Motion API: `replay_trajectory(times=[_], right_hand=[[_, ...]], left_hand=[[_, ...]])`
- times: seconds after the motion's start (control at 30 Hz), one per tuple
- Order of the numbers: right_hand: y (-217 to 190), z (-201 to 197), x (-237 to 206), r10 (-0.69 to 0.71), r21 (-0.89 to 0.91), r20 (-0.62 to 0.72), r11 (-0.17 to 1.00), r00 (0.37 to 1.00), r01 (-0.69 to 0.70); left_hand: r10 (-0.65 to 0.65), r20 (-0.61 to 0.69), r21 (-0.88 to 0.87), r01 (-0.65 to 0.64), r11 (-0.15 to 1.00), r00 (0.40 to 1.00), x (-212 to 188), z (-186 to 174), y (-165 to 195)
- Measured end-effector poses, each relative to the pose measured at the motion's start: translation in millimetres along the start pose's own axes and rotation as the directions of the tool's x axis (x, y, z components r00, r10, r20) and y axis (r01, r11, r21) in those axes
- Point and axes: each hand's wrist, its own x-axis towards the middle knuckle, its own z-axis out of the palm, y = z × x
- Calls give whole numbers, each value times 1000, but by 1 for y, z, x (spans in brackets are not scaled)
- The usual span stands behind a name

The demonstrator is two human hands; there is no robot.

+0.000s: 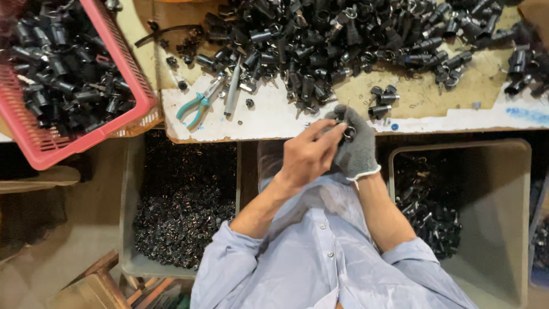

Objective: The person sits at a factory workbench covered with black plastic fittings and repeatedly picks up parts, presses and twists them together by hand to assemble each unit, and drops finished assemblies into a bin below the bench. They occasionally pick up a small metal tool to work on a fitting before resuming hand assembly.

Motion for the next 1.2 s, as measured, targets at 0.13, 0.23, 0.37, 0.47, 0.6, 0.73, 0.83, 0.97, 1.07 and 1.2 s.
replay_trajectory(times=[0.13,0.23,0.37,0.47,0.6,0.73,0.83,0.97,1.07,1.2], right_hand=[[-10,-15,-10,86,84,66,992,994,-92],[-8,-22,-18,130,-43,46,991,990,-128],[-52,-11,-27,-7,-172,62,985,998,17],[-161,14,-10,-500,14,133,864,856,503],[-270,37,23,-700,366,-211,591,682,719],[-198,28,44,-518,294,-142,792,843,536],[-123,14,43,-431,148,188,901,883,408],[-58,-3,10,-518,-376,88,774,851,510],[-32,-13,-9,-583,-710,394,298,711,638],[-13,-24,-10,-480,-714,699,-425,530,557]], left_hand=[[-254,-135,-136,236,962,958,-30,1,-31],[-299,-191,-71,291,954,935,-46,0,-62],[-451,-234,-138,430,892,861,-55,-6,-90],[-470,-243,-185,435,881,848,-57,-12,-98],[-415,-273,-214,366,906,868,-59,-15,-102],[-438,-295,-213,389,896,849,-67,-11,-102],[-511,-311,-186,476,860,801,-76,-13,-102],[-358,-337,35,392,919,871,-74,-27,-107],[-375,-241,184,422,888,895,-58,-33,-109],[-232,-265,340,315,886,936,-36,-23,-96]])
